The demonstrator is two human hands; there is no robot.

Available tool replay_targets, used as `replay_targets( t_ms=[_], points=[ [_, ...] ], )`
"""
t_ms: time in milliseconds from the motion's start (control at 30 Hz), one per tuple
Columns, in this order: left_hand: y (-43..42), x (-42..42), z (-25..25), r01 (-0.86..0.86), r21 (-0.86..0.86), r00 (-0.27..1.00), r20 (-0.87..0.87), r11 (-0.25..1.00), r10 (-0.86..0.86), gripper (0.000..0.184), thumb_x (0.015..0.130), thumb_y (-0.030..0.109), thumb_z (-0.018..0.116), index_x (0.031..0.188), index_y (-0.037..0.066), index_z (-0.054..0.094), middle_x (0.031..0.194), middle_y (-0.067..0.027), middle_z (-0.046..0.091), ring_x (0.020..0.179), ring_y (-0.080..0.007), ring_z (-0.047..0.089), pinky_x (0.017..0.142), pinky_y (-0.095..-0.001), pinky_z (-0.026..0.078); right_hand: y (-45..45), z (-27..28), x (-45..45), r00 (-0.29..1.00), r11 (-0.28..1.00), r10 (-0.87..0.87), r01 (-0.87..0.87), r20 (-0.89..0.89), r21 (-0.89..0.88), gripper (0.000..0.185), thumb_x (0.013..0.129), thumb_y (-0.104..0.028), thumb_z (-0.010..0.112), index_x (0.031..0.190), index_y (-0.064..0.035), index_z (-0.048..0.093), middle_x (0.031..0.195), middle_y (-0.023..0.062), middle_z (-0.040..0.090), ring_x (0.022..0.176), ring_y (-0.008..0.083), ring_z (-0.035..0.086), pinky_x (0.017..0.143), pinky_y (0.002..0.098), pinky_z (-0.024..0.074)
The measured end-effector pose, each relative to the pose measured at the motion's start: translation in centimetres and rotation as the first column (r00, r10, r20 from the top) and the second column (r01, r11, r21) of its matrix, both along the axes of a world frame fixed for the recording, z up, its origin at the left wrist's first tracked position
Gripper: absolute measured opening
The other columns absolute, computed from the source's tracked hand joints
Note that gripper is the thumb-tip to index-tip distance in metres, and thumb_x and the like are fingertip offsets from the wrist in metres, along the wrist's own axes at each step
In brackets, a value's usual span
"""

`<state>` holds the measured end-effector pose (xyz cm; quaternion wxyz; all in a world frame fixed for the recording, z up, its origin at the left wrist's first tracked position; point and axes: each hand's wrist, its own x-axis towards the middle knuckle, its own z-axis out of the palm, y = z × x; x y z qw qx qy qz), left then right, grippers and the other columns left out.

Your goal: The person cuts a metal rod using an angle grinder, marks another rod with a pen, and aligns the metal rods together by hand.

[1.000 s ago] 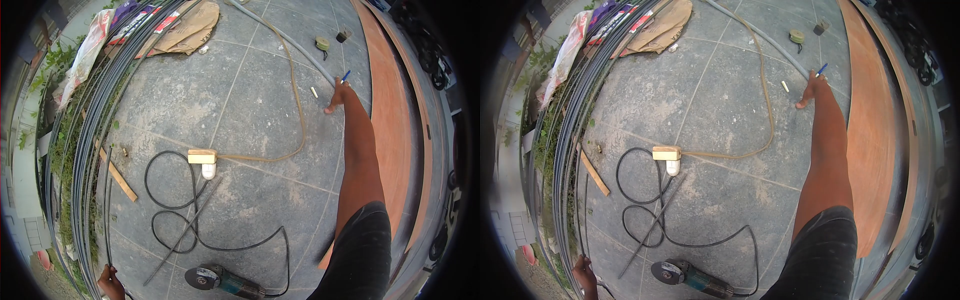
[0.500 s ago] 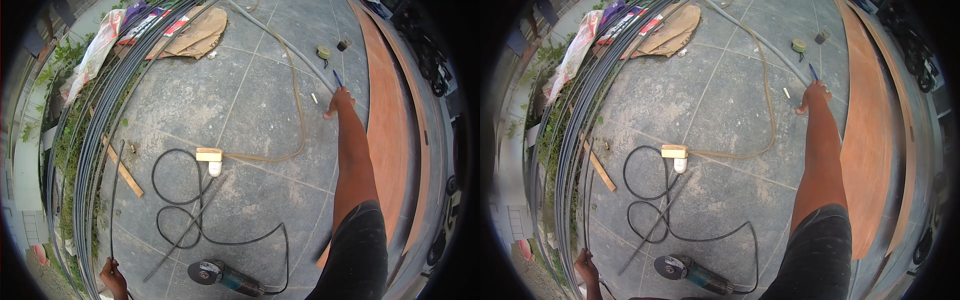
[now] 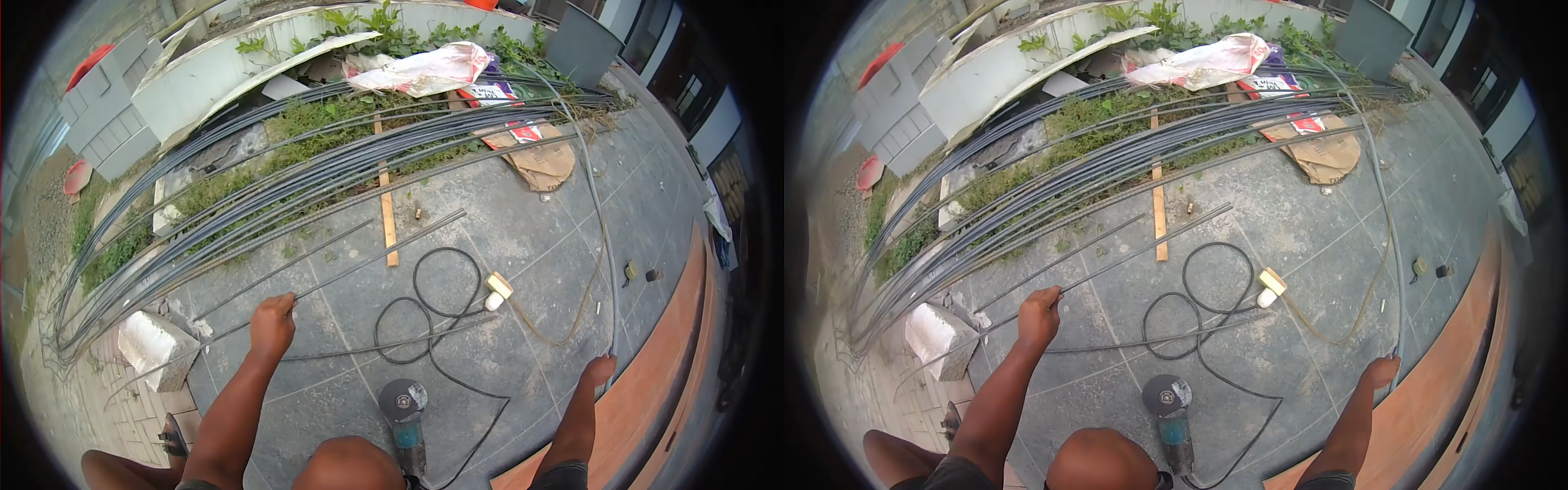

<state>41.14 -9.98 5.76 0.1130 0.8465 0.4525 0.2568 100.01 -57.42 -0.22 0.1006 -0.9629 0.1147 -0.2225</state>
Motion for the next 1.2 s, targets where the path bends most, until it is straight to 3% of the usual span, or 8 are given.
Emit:
replay_targets(
  t_ms=[133,267,533,667,833,1033,1133,1200],
  points=[
    [0.4,-0.3,-0.7,-0.028,0.006,0.999,0.033,1.000,0.027,0.016,0.083,0.000,0.061,0.097,0.005,0.067,0.086,-0.0132,0.070,0.083,-0.0352,0.066,0.070,-0.0462,0.053,-2.3,2.9,-3.8,0.987,0.958,0.037,-0.080,0.159,0.276,0.029,0.089,-0.019,0.059,0.106,0.0035,0.067,0.101,0.0206,0.071,0.087,0.0380,0.070,0.077,0.0480,0.0557],
    [0.4,0.0,-0.4,-0.076,0.024,0.994,0.083,0.997,0.074,0.012,0.075,-0.001,0.059,0.084,0.004,0.063,0.078,-0.0115,0.065,0.079,-0.0329,0.063,0.074,-0.0447,0.050,2.5,13.2,-11.0,0.916,0.940,0.252,-0.308,0.311,0.144,0.033,0.089,-0.026,0.063,0.104,0.0034,0.066,0.100,0.0167,0.070,0.090,0.0329,0.067,0.081,0.0426,0.0517],
    [-0.2,0.6,-2.6,-0.132,0.066,0.977,0.175,0.989,0.119,0.008,0.075,0.005,0.062,0.082,0.006,0.065,0.079,-0.0073,0.065,0.080,-0.0238,0.063,0.078,-0.0366,0.047,27.1,30.9,-37.7,0.250,0.169,0.913,-0.951,0.322,0.259,0.033,0.101,-0.017,0.050,0.127,-0.0005,0.063,0.075,-0.0029,0.042,0.070,0.0071,0.039,0.067,0.0249,0.0334],
    [0.1,0.5,-2.5,-0.166,0.039,0.963,0.220,0.985,0.154,0.008,0.076,0.006,0.062,0.083,0.006,0.066,0.078,-0.0071,0.065,0.079,-0.0226,0.061,0.079,-0.0360,0.046,36.9,29.8,-51.3,0.027,-0.152,0.962,-0.774,0.271,0.615,0.018,0.092,-0.009,0.070,0.107,-0.0011,0.064,0.075,-0.0003,0.057,0.062,0.0050,0.043,0.059,0.0232,0.0315],
    [0.6,1.2,-2.8,-0.208,0.000,0.951,0.236,0.978,0.202,0.004,0.075,0.011,0.063,0.078,0.010,0.065,0.075,-0.0056,0.063,0.081,-0.0213,0.058,0.080,-0.0345,0.044,44.0,24.7,-60.1,-0.234,-0.230,0.964,-0.516,0.122,0.825,0.016,0.093,-0.011,0.072,0.102,-0.0005,0.064,0.077,0.0019,0.062,0.067,0.0088,0.057,0.063,0.0228,0.0436],
    [0.5,2.0,-3.9,-0.255,0.018,0.937,0.251,0.967,0.242,0.004,0.074,0.010,0.064,0.078,0.009,0.066,0.075,-0.0064,0.063,0.080,-0.0213,0.059,0.078,-0.0343,0.045,45.7,17.1,-65.7,-0.329,-0.250,0.942,-0.580,0.057,0.775,0.013,0.101,-0.014,0.059,0.106,-0.0036,0.053,0.082,0.0069,0.065,0.072,0.0139,0.065,0.068,0.0291,0.0491],
    [0.2,1.6,-3.3,-0.257,0.031,0.939,0.243,0.966,0.242,0.005,0.074,0.010,0.064,0.078,0.008,0.067,0.074,-0.0068,0.064,0.079,-0.0212,0.059,0.077,-0.0342,0.045,45.2,15.5,-68.0,-0.355,-0.305,0.920,-0.916,-0.168,0.262,0.013,0.102,-0.015,0.056,0.106,-0.0040,0.050,0.084,0.0110,0.066,0.073,0.0224,0.068,0.067,0.0357,0.0496],
    [0.0,0.8,-2.5,-0.256,0.050,0.941,0.240,0.965,0.237,0.005,0.074,0.010,0.064,0.078,0.008,0.067,0.074,-0.0071,0.064,0.079,-0.0212,0.059,0.076,-0.0341,0.045,45.0,15.3,-69.5,-0.402,-0.371,0.907,-0.904,-0.127,0.211,0.014,0.102,-0.016,0.057,0.105,-0.0034,0.050,0.086,0.0135,0.066,0.075,0.0295,0.067,0.067,0.0400,0.0493]
  ],
)
